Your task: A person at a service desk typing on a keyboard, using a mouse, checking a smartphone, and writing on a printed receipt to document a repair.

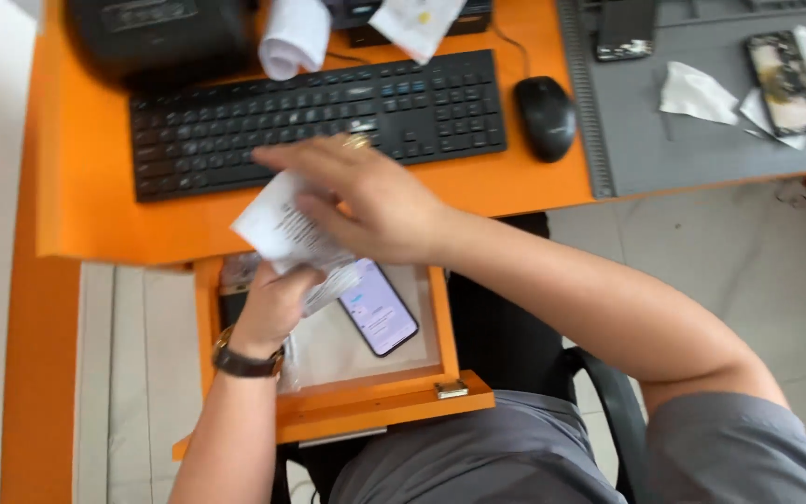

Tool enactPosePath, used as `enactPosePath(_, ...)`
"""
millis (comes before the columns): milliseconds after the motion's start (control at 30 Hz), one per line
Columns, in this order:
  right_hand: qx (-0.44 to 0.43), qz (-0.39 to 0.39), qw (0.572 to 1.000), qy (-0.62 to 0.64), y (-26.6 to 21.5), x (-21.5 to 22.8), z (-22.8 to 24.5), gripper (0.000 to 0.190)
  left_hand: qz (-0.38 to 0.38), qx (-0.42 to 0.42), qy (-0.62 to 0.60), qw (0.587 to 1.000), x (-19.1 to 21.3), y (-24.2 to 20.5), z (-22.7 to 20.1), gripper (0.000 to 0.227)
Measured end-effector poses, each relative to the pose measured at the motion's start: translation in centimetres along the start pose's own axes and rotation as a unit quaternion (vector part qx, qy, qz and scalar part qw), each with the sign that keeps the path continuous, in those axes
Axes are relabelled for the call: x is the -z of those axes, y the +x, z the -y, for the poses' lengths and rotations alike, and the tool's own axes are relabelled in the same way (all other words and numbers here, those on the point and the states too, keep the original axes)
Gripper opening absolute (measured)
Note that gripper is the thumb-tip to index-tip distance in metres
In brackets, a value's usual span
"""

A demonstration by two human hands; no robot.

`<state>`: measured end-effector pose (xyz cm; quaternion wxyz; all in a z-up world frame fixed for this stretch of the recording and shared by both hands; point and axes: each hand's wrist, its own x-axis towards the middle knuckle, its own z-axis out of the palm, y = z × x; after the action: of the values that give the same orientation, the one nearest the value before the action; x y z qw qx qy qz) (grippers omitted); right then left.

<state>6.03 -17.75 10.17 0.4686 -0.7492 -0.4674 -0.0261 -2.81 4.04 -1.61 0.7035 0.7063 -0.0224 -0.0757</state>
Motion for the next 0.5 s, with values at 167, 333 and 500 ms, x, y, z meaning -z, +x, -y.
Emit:
enactPosePath(167, -0.028, -0.039, 0.996, -0.076, -0.9, -0.6, -1.2, 0.032, 0.013, 0.038, -0.097, 0.995, -1.8, -0.1, -2.6, 0.081)
enactPosePath(333, -0.049, -0.059, 0.993, -0.09, -2.0, -0.5, -2.2, 0.027, 0.117, 0.04, -0.229, 0.965, -2.3, 0.1, -3.1, 0.084)
enactPosePath(500, -0.029, 0.007, 0.993, -0.113, -3.3, 1.1, -4.0, 0.043, 0.044, 0.099, -0.316, 0.943, -3.1, 1.1, -2.3, 0.052)
